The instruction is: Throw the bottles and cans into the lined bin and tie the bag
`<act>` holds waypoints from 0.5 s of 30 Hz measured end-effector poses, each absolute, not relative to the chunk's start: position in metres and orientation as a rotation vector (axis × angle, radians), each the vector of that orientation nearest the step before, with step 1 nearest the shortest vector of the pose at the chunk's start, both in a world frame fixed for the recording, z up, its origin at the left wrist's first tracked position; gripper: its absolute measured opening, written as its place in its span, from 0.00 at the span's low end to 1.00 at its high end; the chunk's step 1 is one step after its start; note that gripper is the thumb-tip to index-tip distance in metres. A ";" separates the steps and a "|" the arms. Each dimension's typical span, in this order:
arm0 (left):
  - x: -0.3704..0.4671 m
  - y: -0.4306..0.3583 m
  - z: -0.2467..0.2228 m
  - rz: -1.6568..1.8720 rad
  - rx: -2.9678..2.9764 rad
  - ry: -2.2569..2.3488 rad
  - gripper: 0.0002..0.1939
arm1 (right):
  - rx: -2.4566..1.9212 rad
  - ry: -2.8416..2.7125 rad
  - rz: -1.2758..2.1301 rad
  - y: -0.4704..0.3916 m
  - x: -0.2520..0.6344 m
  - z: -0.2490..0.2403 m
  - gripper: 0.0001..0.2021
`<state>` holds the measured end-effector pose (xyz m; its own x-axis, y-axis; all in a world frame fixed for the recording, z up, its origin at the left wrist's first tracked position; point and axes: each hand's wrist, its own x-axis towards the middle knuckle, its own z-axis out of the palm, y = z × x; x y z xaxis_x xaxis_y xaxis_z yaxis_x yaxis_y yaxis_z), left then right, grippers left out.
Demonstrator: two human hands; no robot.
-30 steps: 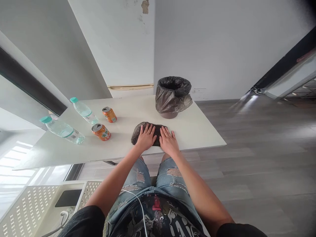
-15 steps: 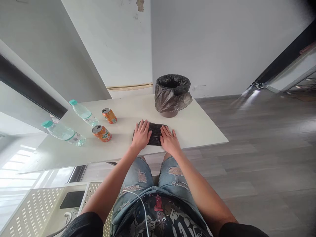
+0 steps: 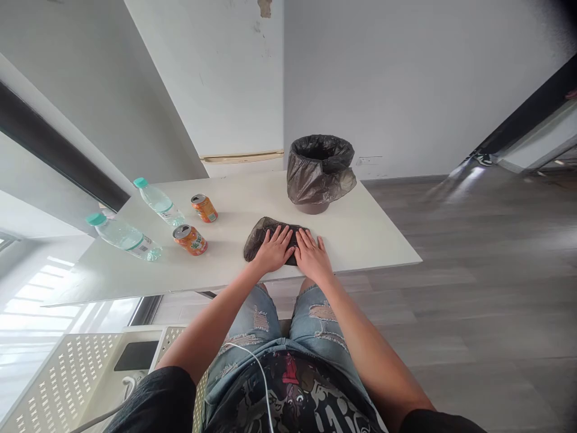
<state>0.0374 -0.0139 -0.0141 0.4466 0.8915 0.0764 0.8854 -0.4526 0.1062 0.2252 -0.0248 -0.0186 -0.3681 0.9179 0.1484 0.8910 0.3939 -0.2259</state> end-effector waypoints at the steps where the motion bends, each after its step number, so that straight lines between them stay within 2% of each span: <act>1: 0.037 -0.013 -0.014 0.180 2.625 1.610 0.36 | -1.595 -2.400 0.168 -0.026 0.225 -0.018 0.31; 5: 0.038 -0.012 -0.006 0.157 2.620 1.601 0.36 | -1.505 -2.237 0.143 -0.032 0.231 -0.015 0.31; 8: 0.047 -0.024 0.011 0.291 2.669 1.633 0.34 | -1.380 -2.033 0.159 -0.034 0.241 -0.016 0.30; 11: 0.061 -0.054 0.023 0.544 2.625 1.728 0.27 | -1.354 -2.032 0.230 -0.039 0.248 -0.016 0.24; 13: 0.067 -0.079 0.021 0.553 2.573 1.725 0.22 | -1.326 -2.153 0.239 -0.051 0.248 -0.015 0.19; 15: 0.067 -0.102 0.012 0.501 2.550 1.689 0.25 | -1.284 -2.235 0.236 -0.070 0.246 -0.011 0.18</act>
